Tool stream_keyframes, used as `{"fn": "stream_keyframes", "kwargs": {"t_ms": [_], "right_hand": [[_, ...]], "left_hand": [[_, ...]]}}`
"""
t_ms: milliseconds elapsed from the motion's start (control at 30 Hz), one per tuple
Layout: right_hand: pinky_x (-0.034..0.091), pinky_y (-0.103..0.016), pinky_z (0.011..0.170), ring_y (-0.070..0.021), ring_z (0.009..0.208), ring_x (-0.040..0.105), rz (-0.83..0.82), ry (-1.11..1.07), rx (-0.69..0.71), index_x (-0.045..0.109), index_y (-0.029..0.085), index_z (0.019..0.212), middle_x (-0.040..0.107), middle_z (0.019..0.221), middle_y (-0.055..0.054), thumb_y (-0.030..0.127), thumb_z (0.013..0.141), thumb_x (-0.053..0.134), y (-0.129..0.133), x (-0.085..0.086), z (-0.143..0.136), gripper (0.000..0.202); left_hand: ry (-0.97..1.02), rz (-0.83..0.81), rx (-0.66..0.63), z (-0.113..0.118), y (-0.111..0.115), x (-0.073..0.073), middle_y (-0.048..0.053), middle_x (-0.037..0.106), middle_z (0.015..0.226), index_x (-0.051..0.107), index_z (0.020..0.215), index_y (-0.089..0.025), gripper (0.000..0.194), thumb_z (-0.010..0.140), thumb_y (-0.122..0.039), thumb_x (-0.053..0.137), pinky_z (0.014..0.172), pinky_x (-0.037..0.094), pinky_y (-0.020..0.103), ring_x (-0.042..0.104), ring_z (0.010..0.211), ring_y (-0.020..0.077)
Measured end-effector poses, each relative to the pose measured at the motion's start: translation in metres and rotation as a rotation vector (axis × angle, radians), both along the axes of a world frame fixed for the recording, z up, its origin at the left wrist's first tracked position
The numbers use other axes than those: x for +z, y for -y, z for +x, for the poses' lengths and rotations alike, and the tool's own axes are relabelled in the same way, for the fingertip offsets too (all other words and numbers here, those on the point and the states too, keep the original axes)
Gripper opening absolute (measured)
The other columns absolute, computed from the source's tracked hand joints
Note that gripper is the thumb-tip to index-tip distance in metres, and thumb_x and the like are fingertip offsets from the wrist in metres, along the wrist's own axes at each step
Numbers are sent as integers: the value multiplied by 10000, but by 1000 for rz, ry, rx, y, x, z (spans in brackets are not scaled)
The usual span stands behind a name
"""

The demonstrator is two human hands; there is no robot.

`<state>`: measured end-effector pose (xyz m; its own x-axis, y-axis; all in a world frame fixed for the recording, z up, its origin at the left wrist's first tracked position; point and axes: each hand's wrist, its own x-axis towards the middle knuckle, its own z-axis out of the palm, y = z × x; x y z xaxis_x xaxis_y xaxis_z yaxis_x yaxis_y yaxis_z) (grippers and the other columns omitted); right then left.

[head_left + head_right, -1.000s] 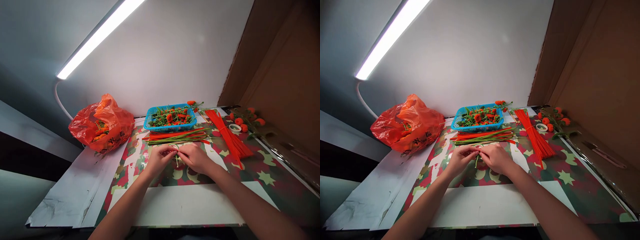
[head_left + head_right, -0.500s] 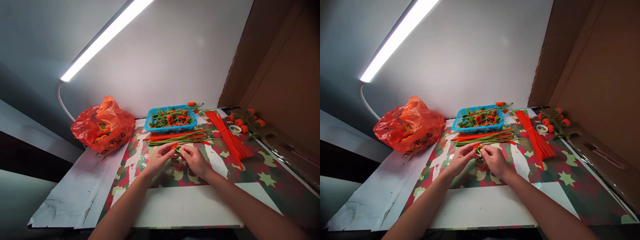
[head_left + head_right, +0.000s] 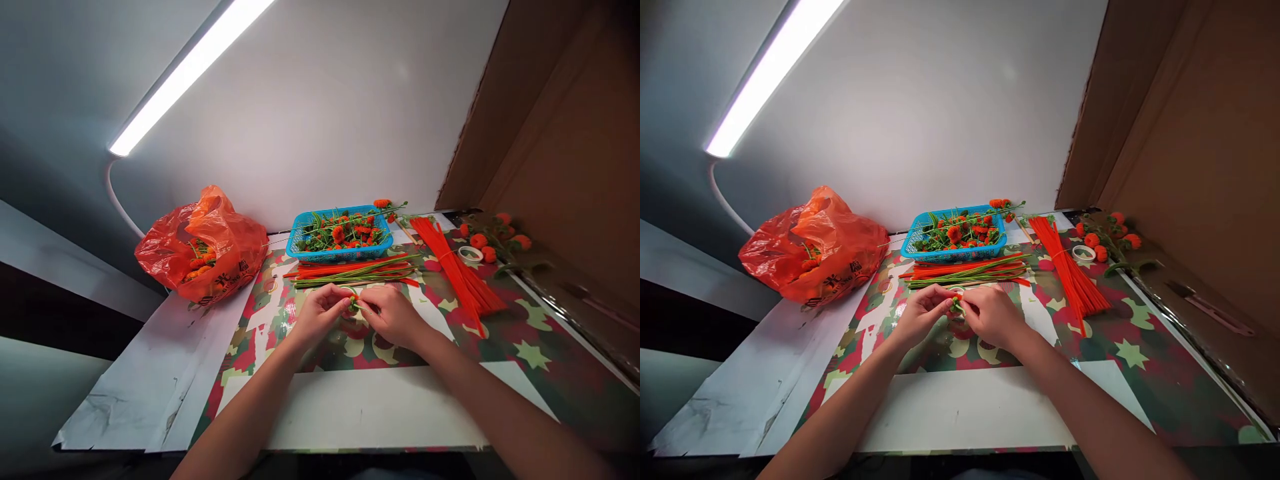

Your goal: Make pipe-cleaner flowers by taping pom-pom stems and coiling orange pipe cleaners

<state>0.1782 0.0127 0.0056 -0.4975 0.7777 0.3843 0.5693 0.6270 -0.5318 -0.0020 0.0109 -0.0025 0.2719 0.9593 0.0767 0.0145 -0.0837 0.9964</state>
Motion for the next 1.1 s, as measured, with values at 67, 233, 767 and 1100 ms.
{"fn": "stream_keyframes", "kwargs": {"t_ms": [67,233,767,1100], "right_hand": [[255,-255,586,-117,547,378,13,-69,2,373,189,572,426,542,27,170,834,445,-1,-3,-2,273],[260,-252,596,-110,548,395,-22,-138,17,368,188,578,425,544,34,200,872,420,1,-4,-3,299],[272,-308,711,-177,778,532,153,209,-33,571,190,868,647,827,-33,186,927,405,-2,5,4,176],[308,-248,585,-127,603,457,-53,-126,39,435,197,656,498,622,15,185,899,394,-5,-12,-3,247]], "left_hand": [[-10,29,23,0,1,0,50,690,781,650,859,-140,284,749,-398,701,622,529,250,633,645,129],[35,25,1,-2,1,1,64,707,861,684,924,-155,292,752,-390,699,646,530,251,652,714,148],[-266,160,-62,1,6,4,49,652,879,580,1103,-188,267,900,-339,496,651,494,242,607,762,151],[-239,182,52,4,7,-2,23,635,796,573,878,-173,127,855,-297,557,632,472,224,594,695,125]]}}
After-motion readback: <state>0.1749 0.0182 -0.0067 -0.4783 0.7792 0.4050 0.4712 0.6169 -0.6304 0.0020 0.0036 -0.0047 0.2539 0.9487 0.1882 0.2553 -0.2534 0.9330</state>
